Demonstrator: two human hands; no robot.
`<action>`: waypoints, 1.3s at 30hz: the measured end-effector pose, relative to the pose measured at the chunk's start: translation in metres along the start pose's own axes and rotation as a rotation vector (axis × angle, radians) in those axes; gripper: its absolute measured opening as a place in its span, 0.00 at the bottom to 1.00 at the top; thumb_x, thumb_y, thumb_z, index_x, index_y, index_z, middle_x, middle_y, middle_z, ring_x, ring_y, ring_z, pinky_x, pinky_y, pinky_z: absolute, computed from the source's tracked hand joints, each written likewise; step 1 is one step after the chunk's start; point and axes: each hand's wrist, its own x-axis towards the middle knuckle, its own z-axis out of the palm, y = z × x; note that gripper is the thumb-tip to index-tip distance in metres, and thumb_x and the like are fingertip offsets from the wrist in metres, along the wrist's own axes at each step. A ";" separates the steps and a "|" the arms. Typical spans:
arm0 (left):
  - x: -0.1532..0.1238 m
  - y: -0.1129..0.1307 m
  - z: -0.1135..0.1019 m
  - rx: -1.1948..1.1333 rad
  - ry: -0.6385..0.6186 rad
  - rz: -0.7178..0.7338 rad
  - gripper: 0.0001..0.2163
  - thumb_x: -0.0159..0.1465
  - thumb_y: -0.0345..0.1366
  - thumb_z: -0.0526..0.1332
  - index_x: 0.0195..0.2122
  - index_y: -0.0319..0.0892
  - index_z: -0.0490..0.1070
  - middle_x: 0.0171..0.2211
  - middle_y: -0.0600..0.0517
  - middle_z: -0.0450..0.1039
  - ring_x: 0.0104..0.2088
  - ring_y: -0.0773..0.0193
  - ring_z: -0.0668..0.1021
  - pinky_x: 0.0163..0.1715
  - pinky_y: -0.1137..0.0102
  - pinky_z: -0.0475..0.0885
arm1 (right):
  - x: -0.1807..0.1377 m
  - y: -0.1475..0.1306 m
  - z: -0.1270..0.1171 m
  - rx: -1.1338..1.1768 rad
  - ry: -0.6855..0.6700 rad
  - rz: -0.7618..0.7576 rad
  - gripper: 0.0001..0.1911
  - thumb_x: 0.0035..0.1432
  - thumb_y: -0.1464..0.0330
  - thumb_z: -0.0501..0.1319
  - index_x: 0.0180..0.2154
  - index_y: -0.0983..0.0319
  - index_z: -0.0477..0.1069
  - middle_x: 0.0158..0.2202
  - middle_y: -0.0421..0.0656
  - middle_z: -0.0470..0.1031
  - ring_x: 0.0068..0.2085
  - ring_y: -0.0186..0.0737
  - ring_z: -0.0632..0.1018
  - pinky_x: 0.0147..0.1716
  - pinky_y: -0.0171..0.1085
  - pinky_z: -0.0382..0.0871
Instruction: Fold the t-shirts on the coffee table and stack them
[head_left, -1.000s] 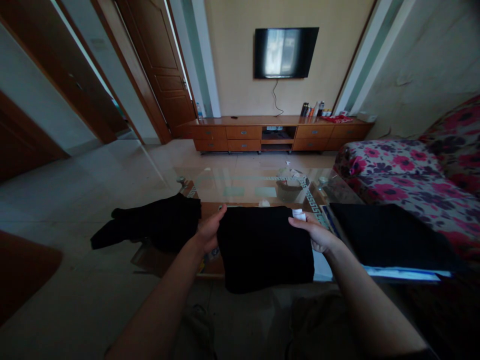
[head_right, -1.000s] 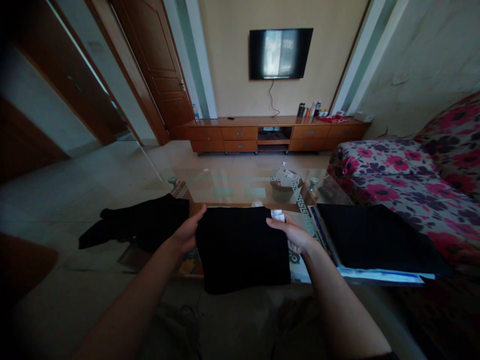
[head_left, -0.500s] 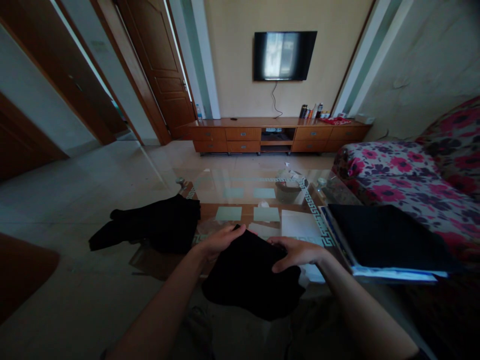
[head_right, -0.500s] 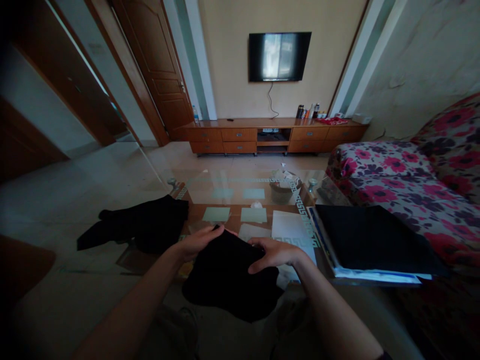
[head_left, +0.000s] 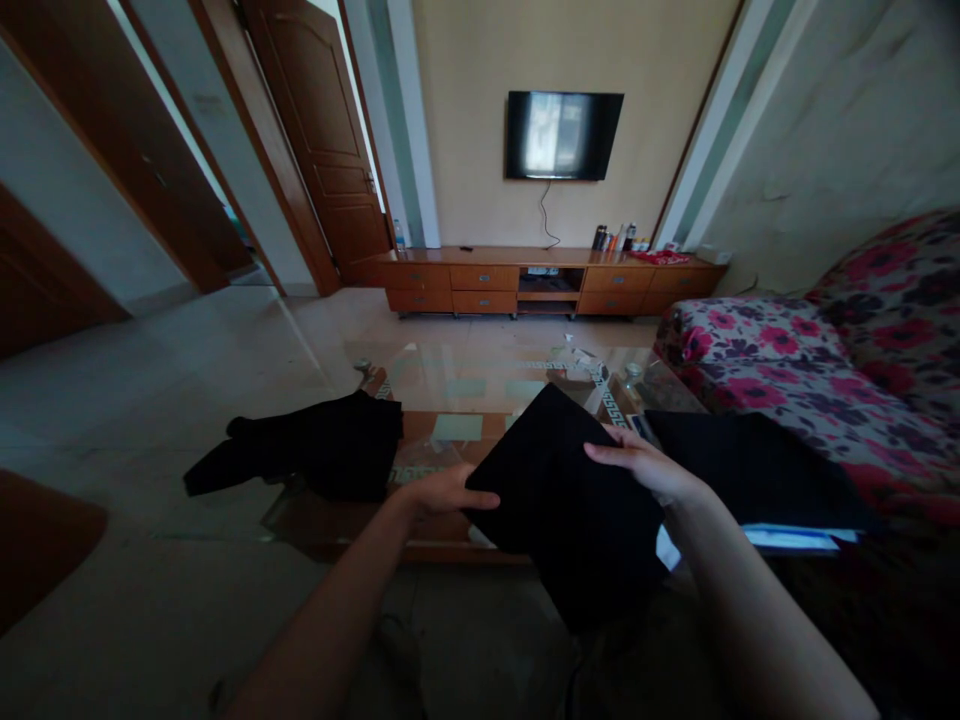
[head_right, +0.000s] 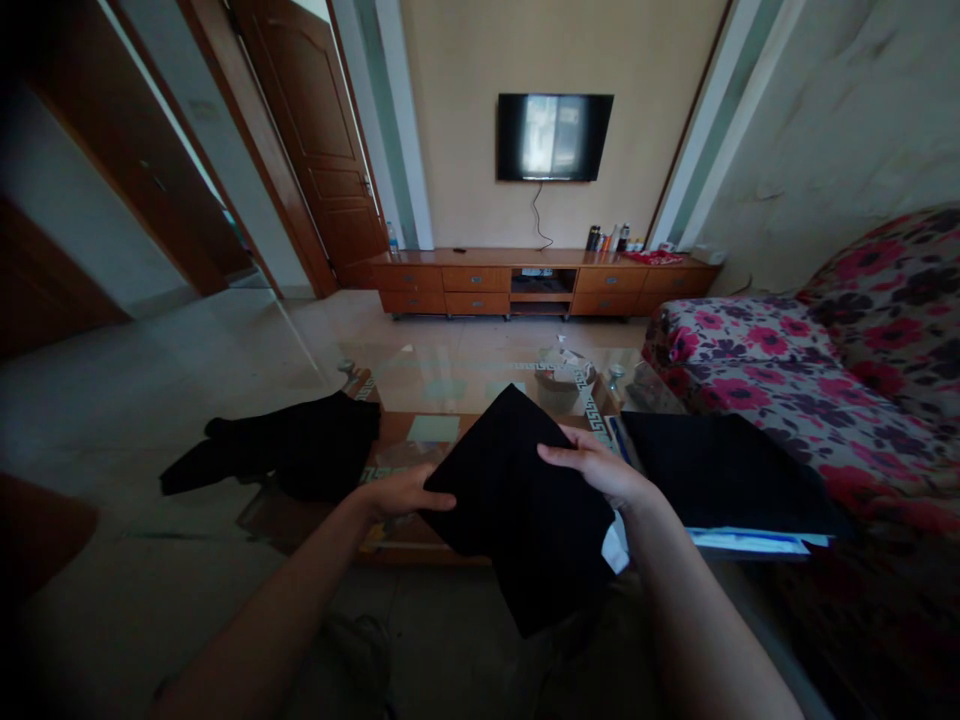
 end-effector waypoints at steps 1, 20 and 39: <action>-0.002 0.000 -0.002 -0.035 0.017 0.009 0.18 0.53 0.44 0.76 0.41 0.39 0.82 0.39 0.44 0.83 0.42 0.50 0.83 0.44 0.62 0.78 | -0.004 0.000 -0.005 0.022 0.024 0.015 0.16 0.55 0.61 0.73 0.44 0.60 0.78 0.41 0.44 0.83 0.38 0.42 0.83 0.39 0.36 0.77; 0.009 -0.006 -0.018 -0.442 0.434 0.136 0.13 0.65 0.42 0.67 0.46 0.39 0.74 0.44 0.40 0.81 0.39 0.55 0.85 0.42 0.63 0.78 | -0.011 -0.095 -0.045 -0.295 0.377 0.082 0.25 0.52 0.64 0.75 0.51 0.65 0.76 0.40 0.52 0.83 0.32 0.47 0.83 0.33 0.42 0.78; 0.023 -0.009 -0.016 -0.311 0.486 0.051 0.12 0.63 0.42 0.67 0.42 0.39 0.76 0.41 0.42 0.81 0.34 0.60 0.83 0.35 0.68 0.76 | -0.111 0.106 -0.266 -1.562 0.472 -0.149 0.35 0.52 0.70 0.56 0.62 0.45 0.69 0.64 0.51 0.70 0.61 0.58 0.74 0.57 0.57 0.64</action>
